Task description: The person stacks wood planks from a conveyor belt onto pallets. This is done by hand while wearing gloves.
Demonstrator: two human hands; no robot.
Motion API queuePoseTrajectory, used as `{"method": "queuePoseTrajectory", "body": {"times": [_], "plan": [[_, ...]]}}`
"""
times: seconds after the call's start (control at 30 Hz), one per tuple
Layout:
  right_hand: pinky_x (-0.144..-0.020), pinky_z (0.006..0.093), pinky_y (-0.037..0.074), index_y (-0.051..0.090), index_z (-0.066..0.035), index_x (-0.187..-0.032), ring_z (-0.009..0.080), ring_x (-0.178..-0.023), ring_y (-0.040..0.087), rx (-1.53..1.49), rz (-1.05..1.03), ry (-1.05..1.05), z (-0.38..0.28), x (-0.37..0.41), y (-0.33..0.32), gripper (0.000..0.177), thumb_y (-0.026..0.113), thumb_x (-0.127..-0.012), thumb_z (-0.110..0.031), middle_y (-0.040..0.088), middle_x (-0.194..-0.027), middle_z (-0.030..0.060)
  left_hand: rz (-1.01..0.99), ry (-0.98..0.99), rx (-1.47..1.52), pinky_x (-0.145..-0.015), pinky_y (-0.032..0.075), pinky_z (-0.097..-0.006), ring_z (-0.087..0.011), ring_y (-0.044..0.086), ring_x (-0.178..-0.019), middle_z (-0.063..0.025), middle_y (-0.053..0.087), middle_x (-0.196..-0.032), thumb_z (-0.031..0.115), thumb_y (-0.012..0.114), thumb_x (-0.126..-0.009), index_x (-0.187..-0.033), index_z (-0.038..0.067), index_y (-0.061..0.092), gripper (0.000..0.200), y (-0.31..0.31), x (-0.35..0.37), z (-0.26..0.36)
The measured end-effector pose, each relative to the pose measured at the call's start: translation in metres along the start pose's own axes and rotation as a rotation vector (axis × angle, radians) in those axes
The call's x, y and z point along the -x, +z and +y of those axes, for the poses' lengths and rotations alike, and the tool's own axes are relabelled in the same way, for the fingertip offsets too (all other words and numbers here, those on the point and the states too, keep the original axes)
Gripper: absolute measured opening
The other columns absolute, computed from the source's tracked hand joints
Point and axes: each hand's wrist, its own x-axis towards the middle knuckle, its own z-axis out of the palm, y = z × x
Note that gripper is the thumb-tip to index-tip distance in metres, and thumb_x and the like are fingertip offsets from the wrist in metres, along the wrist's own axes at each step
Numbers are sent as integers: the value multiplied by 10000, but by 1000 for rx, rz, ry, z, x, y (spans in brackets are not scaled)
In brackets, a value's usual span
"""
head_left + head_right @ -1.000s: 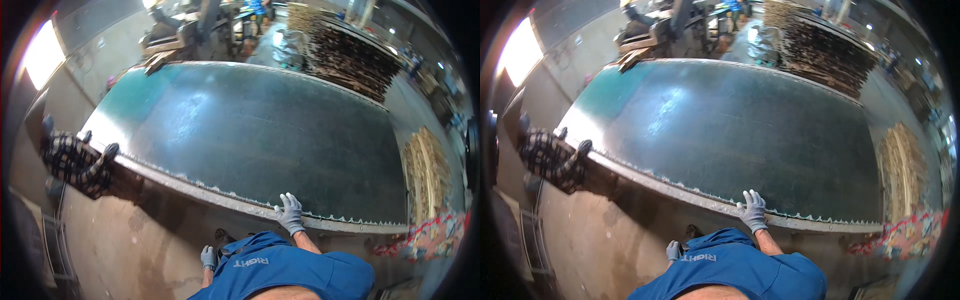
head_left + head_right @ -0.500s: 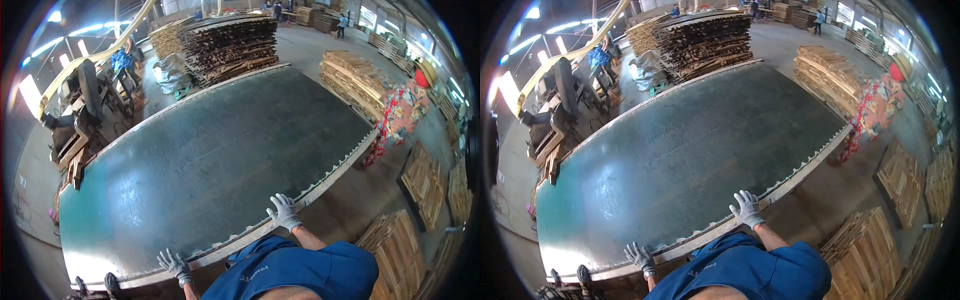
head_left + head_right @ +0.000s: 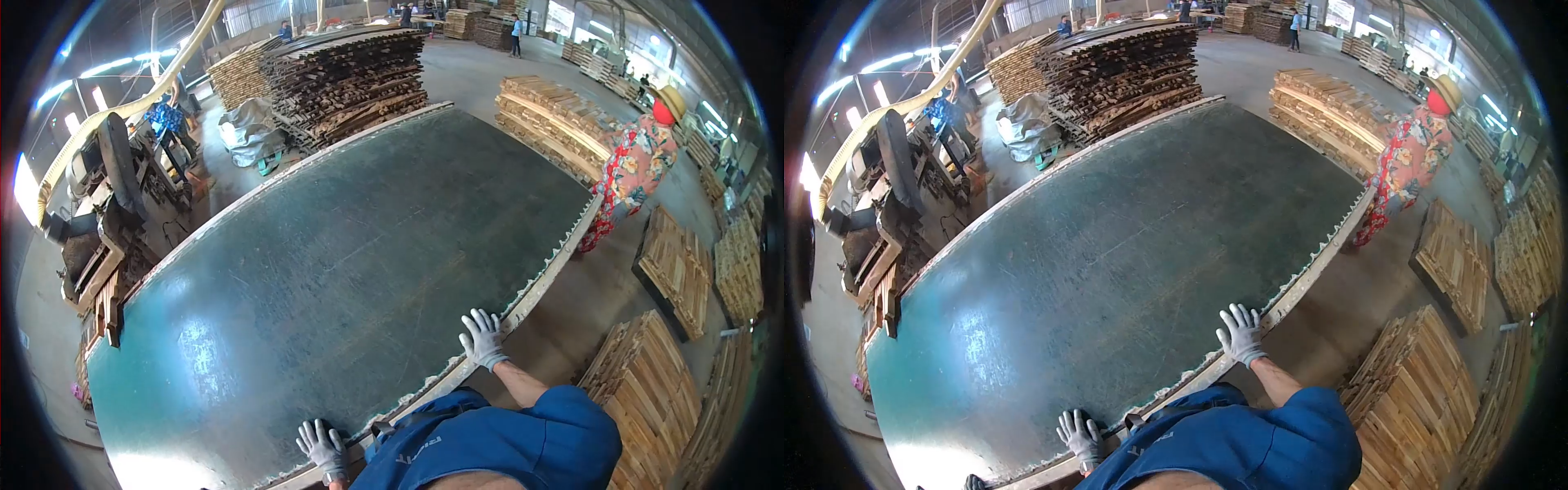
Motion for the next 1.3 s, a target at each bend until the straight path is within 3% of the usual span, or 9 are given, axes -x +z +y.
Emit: {"method": "queuePoseTrajectory", "body": {"times": [0.1, 0.2, 0.23, 0.33, 0.43, 0.93, 1.03, 1.13, 1.3], "plan": [[-1036, 532, 231, 547, -138, -1238, 344, -1217, 413, -36, -22, -3, -14, 9, -8, 490, 509, -840, -422, 477, -1299, 168, -19, -34, -101, -1094, 99, -570, -372, 243, -1355, -179, 390, -1398, 392, 471, -886, -1262, 106, 534, 476, -4, 18, -15], [-1042, 536, 218, 541, -154, -1250, 351, -1223, 409, -48, -35, -22, -30, 24, 2, 529, 507, -817, -457, 477, -1299, 172, 88, -55, -159, -1089, 48, -602, -408, 185, -1367, -171, 361, -1413, 419, 427, -891, -1268, 111, 525, 496, 19, 37, -49], [-1050, 540, 200, 539, -153, -1253, 349, -1233, 399, -24, -36, 4, -35, 24, 5, 535, 501, -817, -462, 474, -1302, 174, 182, 50, -344, -1022, 234, -617, -433, 300, -1306, -178, 321, -1449, 496, 469, -866, -1400, 212, 381, 612, 18, 39, -51], [-1063, 551, 158, 533, -150, -1263, 345, -1259, 373, 47, -63, 73, -43, 28, 9, 542, 491, -820, -460, 462, -1315, 178, 68, 12, -213, -1033, 160, -646, -399, 258, -1339, -155, 334, -1450, 474, 429, -894, -1363, 216, 443, 536, 10, 39, -53], [-1073, 565, 128, 522, -145, -1277, 344, -1282, 349, 50, -67, 104, -55, 28, 7, 543, 483, -827, -446, 438, -1343, 182, 160, 18, -281, -1055, 132, -632, -397, 223, -1358, -134, 341, -1452, 463, 425, -900, -1363, 228, 440, 520, 10, 40, -58], [-1073, 551, 129, 513, -143, -1281, 335, -1299, 330, 35, -77, 96, -97, 39, 11, 533, 494, -820, -410, 425, -1356, 172, 95, -64, -312, -1067, 84, -643, -374, 150, -1387, -79, 272, -1494, 530, 385, -902, -1398, 281, 377, 555, 28, 47, -108], [-1071, 559, 127, 514, -148, -1281, 335, -1293, 339, 39, -68, 86, -103, 41, 16, 532, 494, -819, -412, 428, -1353, 171, 122, -46, -299, -1058, 93, -653, -386, 172, -1377, -93, 295, -1479, 518, 401, -900, -1379, 264, 407, 542, 23, 45, -113], [-1073, 563, 118, 516, -150, -1279, 339, -1287, 344, 59, -70, 81, -107, 43, 17, 532, 491, -819, -416, 433, -1349, 170, 80, -86, -152, -1088, 34, -613, -415, 182, -1365, -169, 366, -1406, 432, 412, -888, -1260, 109, 527, 506, -1, 43, -100], [-1069, 585, 124, 516, -144, -1278, 355, -1287, 345, 89, -79, 91, -121, 46, 20, 547, 456, -834, -458, 432, -1345, 179, 173, -56, -173, -1089, 61, -621, -410, 228, -1350, -168, 410, -1367, 427, 442, -872, -1210, 120, 573, 475, -1, 41, -116]]}}
